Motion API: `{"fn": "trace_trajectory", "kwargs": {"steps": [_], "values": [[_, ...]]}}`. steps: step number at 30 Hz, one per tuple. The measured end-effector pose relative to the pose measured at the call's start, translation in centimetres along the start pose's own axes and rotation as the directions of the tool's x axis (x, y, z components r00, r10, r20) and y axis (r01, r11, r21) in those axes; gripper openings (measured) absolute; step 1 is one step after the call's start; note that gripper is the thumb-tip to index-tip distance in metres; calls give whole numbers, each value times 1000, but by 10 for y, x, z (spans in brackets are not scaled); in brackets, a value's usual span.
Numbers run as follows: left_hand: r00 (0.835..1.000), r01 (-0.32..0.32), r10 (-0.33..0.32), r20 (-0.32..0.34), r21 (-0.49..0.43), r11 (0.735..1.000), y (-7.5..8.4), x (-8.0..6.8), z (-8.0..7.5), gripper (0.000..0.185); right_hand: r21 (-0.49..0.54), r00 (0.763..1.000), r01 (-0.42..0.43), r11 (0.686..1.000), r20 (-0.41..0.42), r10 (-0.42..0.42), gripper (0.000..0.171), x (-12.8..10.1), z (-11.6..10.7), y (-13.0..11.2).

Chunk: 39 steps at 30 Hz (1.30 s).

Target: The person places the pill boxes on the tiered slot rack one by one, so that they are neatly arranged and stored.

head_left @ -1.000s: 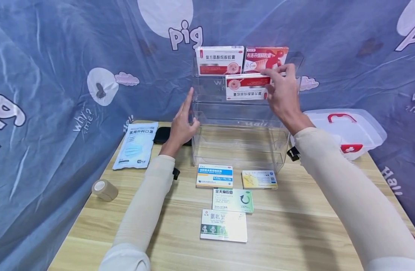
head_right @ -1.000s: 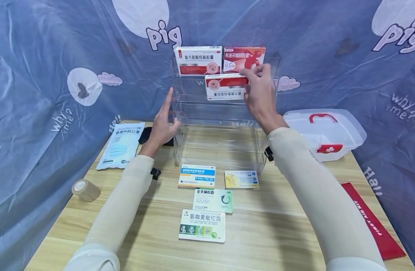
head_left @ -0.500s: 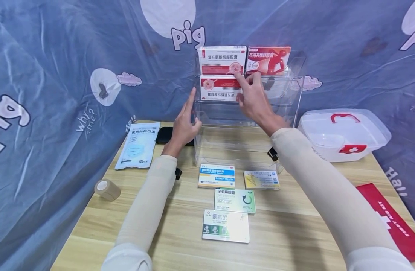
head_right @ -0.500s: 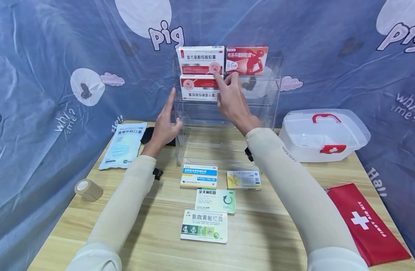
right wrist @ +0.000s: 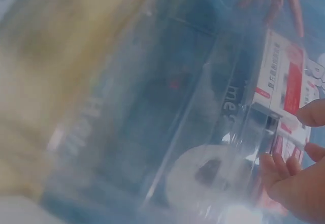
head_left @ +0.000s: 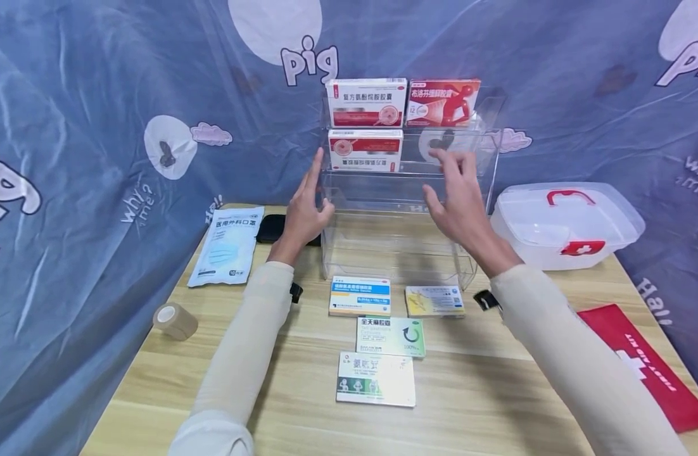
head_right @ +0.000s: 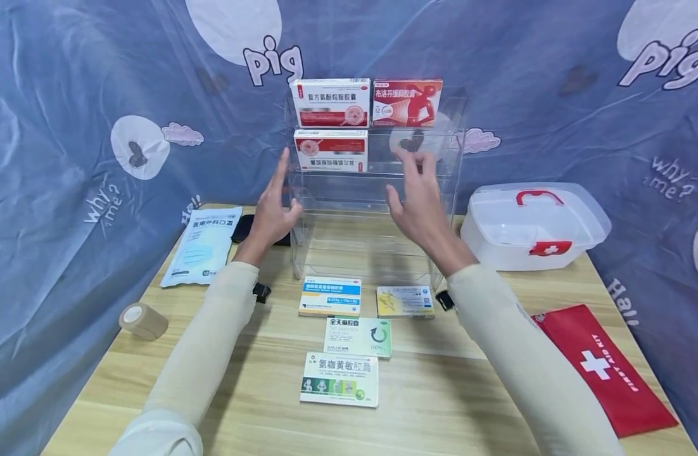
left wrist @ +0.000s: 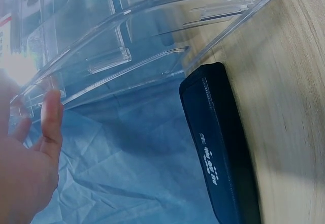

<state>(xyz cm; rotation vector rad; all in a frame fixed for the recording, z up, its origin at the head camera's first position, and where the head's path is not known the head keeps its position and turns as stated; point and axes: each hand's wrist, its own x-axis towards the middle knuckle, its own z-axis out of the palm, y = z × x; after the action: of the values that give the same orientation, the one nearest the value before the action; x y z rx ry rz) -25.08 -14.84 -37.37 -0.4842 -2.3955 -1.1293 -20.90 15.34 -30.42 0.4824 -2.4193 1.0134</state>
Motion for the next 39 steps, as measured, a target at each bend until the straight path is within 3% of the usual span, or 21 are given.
{"fn": "trace_trajectory", "kwargs": {"steps": [4, 8, 11, 14, 19, 23, 25, 27, 30, 39], "values": [[1000, -5, 5, -2, -5, 1000, -1, 0, 0, 100, -22, 999, -14, 1000, 38, 14, 37, -40, -14, 13], [1000, -9, 9, 0, -6, 1000, 0, 0, 0, 99, -68, 981, -77, 995, 171, 88, 13, -80, -25, 30], [1000, -5, 5, -1, -11, 1000, 1, 0, -1, 100, -136, 949, -140, 981, 265, 172, 22, -107, -24, 45], [1000, -3, 3, -7, -17, 1000, 1, 0, -2, 99, -212, 902, -209, 955, 334, 272, 31, -130, -19, 60], [1000, -3, 3, -11, -16, 1000, 0, 0, -1, 100, -307, 788, -317, 897, 442, 430, 37, -155, -12, 77], [1000, -2, 1, -8, -18, 1000, -1, -1, 1, 100, -344, 701, -363, 866, 511, 498, 43, -165, -17, 86], [1000, -1, 1, -6, -20, 1000, -1, 0, 2, 100, -340, 678, -374, 863, 534, 505, 48, -168, -23, 91], [1000, 2, -2, -8, -23, 1000, -1, 0, 2, 100, -310, 678, -371, 875, 553, 484, 56, -169, -31, 97], [1000, 3, -4, -10, -28, 1000, 0, 1, 1, 100, -251, 697, -351, 902, 572, 431, 64, -173, -41, 105], [1000, 17, -17, 6, -19, 1000, 1, 1, -1, 100, -61, 806, -301, 952, 517, 289, 51, -189, -49, 109]]}}
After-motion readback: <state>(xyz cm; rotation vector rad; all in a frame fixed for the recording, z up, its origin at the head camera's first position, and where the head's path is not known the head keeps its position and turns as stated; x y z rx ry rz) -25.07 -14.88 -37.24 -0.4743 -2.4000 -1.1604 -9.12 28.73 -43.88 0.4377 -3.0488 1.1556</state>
